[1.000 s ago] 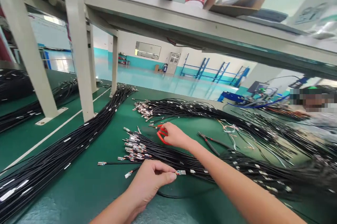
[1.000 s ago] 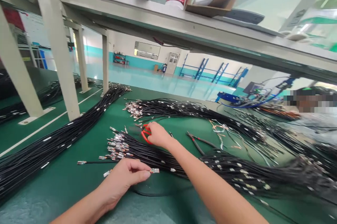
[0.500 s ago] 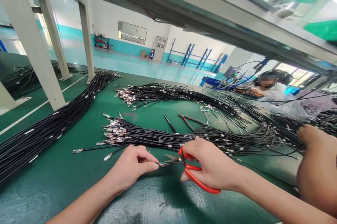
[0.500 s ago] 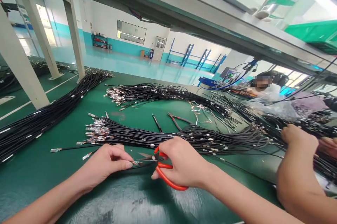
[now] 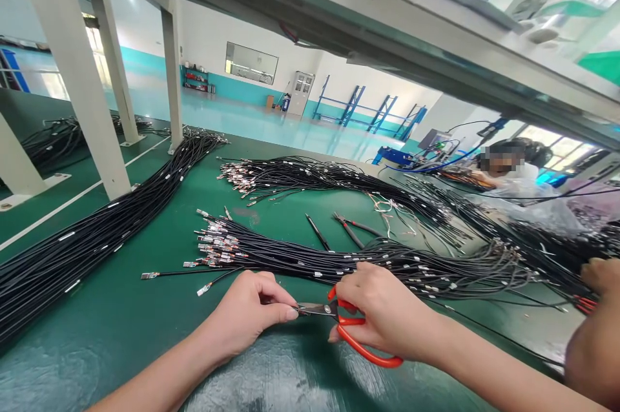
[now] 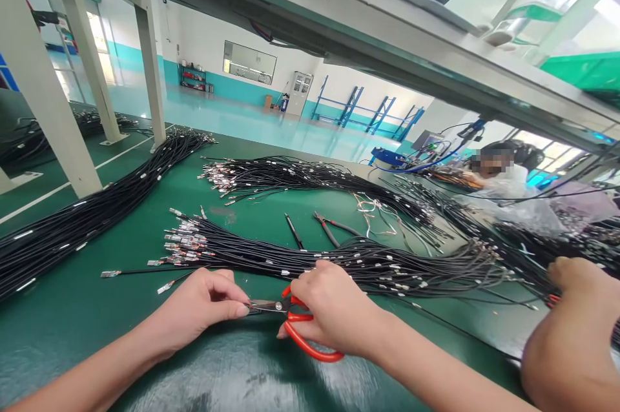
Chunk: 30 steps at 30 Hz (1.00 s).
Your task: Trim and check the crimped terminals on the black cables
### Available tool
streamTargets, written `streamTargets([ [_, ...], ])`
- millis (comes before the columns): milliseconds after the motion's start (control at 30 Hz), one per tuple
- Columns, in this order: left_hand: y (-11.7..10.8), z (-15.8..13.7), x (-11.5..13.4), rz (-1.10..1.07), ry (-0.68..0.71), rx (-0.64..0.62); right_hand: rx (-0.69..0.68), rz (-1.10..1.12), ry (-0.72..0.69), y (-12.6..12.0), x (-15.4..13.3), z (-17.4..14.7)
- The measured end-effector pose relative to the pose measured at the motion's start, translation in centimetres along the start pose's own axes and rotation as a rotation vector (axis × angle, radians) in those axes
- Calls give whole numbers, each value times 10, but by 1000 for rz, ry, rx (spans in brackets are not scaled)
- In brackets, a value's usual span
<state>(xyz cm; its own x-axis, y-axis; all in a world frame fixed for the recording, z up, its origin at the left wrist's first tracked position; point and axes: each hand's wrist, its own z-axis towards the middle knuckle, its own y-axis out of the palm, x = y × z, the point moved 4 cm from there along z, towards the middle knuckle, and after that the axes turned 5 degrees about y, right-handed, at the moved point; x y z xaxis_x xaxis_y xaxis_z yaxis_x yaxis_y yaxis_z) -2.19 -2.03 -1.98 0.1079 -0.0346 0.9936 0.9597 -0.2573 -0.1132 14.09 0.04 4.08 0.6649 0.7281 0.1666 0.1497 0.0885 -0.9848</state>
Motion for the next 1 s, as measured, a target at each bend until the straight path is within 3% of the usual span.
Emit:
streamTargets([
  [700,0,1,1,-29,-14,-1,109,-81,-39,6,3,-3],
  [1000,-1,2,-1,-66,-20,10,19,259,215,-6,9,-5],
])
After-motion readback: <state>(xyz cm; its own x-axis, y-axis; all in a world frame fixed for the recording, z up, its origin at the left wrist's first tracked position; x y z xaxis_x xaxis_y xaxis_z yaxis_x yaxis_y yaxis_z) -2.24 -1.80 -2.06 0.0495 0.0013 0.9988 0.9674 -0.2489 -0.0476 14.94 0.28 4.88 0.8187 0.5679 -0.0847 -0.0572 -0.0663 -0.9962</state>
